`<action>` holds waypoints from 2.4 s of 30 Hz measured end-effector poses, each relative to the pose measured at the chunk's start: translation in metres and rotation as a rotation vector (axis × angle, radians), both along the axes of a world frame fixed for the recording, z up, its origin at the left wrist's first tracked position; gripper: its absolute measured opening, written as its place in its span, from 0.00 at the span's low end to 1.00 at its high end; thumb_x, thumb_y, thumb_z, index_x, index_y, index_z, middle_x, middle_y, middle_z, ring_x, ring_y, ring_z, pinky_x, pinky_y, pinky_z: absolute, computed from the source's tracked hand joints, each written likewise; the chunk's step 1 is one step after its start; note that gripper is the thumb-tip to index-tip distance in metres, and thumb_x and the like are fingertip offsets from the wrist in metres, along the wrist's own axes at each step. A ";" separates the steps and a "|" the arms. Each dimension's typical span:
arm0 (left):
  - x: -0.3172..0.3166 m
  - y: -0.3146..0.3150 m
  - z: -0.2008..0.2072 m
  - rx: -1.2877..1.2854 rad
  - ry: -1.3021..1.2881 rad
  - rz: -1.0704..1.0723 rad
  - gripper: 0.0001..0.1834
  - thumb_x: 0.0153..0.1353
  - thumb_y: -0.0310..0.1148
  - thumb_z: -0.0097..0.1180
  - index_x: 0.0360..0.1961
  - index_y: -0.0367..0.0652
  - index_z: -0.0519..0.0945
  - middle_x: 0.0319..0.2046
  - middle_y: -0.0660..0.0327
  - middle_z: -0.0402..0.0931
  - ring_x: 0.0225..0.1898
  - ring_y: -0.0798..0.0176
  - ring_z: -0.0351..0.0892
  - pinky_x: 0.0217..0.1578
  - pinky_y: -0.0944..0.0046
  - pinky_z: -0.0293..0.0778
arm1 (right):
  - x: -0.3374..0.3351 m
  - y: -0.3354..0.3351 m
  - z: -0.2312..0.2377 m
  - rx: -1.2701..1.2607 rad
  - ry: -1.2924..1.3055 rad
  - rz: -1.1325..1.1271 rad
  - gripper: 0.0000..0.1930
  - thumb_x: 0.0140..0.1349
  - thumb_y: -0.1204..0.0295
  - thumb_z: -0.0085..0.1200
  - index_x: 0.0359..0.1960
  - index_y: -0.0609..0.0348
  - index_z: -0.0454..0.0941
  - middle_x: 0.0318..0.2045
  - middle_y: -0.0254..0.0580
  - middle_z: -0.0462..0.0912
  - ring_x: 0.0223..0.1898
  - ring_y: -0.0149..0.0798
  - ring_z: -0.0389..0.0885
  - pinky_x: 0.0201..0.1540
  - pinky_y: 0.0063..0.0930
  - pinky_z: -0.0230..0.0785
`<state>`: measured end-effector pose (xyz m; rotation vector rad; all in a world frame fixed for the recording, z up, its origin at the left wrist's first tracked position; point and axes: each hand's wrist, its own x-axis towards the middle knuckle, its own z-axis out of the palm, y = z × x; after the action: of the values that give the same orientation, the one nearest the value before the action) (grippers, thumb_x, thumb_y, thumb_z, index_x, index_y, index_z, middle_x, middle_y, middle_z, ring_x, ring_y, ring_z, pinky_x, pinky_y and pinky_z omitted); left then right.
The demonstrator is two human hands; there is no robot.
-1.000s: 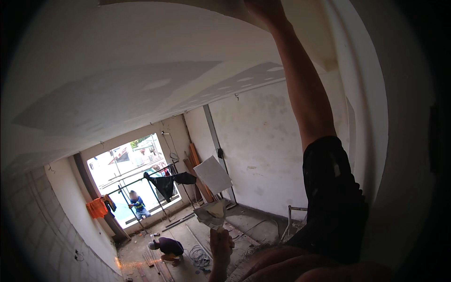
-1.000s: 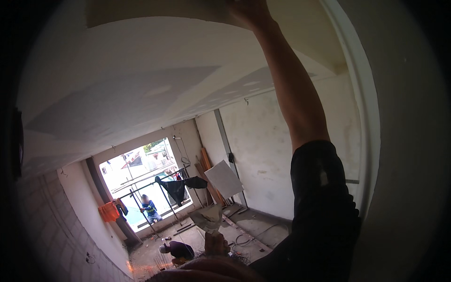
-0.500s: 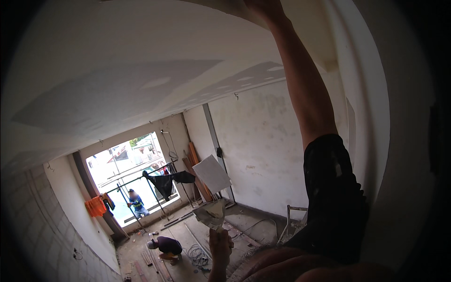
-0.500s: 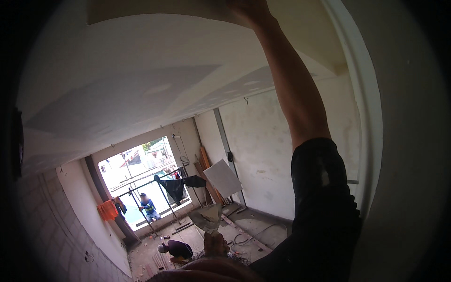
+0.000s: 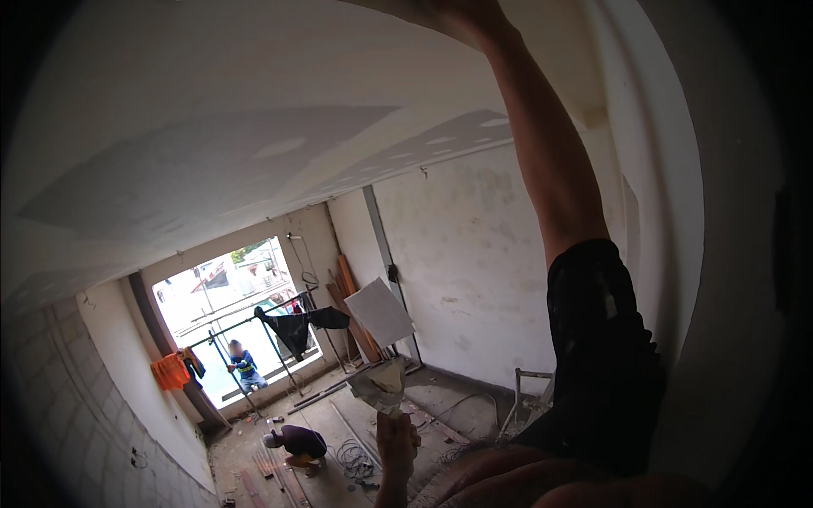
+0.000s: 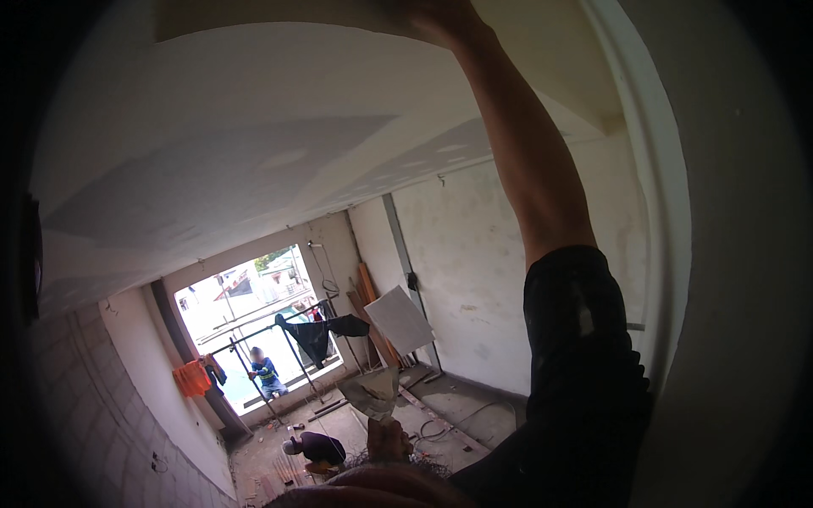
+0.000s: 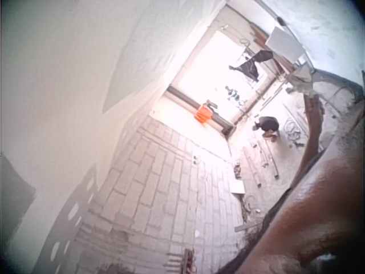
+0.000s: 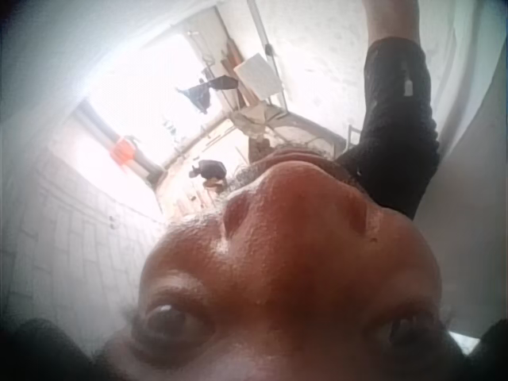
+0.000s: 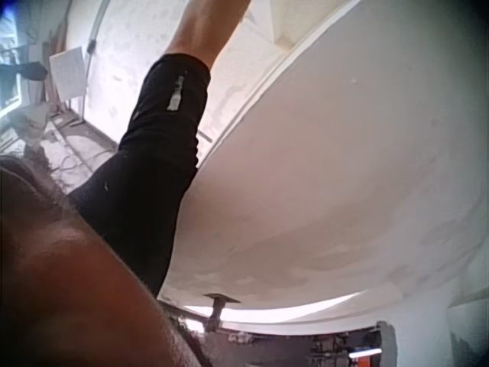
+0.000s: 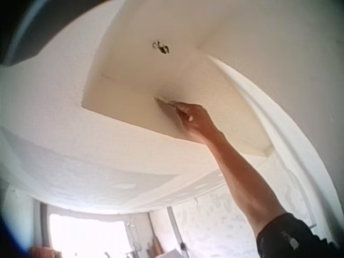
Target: The person applies plaster to a ceiling using a trowel and a hawk. They repeatedly scoop plaster from the hawk and spread it onto the ceiling surface, smoothing the material with the trowel. The person works on a curved ceiling section, moving the tools to cover different areas.
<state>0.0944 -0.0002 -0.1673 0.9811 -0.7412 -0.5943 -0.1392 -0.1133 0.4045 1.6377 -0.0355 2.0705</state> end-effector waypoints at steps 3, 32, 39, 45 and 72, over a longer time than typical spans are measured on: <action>0.000 -0.001 0.004 0.007 -0.037 -0.024 0.07 0.72 0.28 0.51 0.45 0.49 0.68 0.23 0.68 0.67 0.18 0.76 0.65 0.17 0.72 0.65 | -0.013 -0.001 0.004 -0.083 -0.004 -0.086 0.17 0.74 0.72 0.47 0.60 0.54 0.79 0.55 0.48 0.83 0.53 0.47 0.83 0.56 0.37 0.75; 0.010 -0.006 -0.005 0.009 0.066 -0.093 0.06 0.71 0.28 0.52 0.45 0.49 0.68 0.25 0.68 0.69 0.20 0.75 0.66 0.20 0.71 0.68 | -0.023 -0.032 -0.008 0.019 -0.039 0.222 0.15 0.75 0.72 0.49 0.60 0.53 0.80 0.55 0.44 0.84 0.55 0.42 0.83 0.58 0.35 0.74; 0.015 -0.009 -0.007 0.047 -0.009 -0.108 0.14 0.70 0.27 0.51 0.55 0.48 0.68 0.26 0.68 0.68 0.21 0.75 0.66 0.20 0.71 0.68 | -0.020 -0.037 0.005 -0.085 -0.024 0.123 0.15 0.74 0.72 0.49 0.59 0.53 0.80 0.53 0.46 0.85 0.52 0.42 0.84 0.54 0.33 0.75; 0.017 -0.011 -0.010 -0.010 -0.024 -0.133 0.15 0.70 0.26 0.51 0.57 0.48 0.68 0.26 0.68 0.68 0.20 0.75 0.66 0.20 0.71 0.68 | -0.012 -0.019 -0.003 0.030 -0.023 0.085 0.16 0.75 0.73 0.48 0.60 0.53 0.79 0.53 0.47 0.85 0.51 0.42 0.84 0.55 0.33 0.75; 0.018 0.014 0.082 -0.122 0.141 -0.517 0.20 0.72 0.35 0.43 0.62 0.43 0.67 0.45 0.56 0.73 0.28 0.65 0.78 0.11 0.71 0.68 | -0.023 -0.054 -0.266 0.310 0.068 0.945 0.08 0.70 0.74 0.57 0.46 0.61 0.83 0.38 0.35 0.85 0.39 0.26 0.80 0.45 0.25 0.73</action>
<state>0.1121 0.0141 -0.0853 0.6241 -0.8990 -1.0425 -0.1624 -0.1674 0.1382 2.1807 0.5704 2.7754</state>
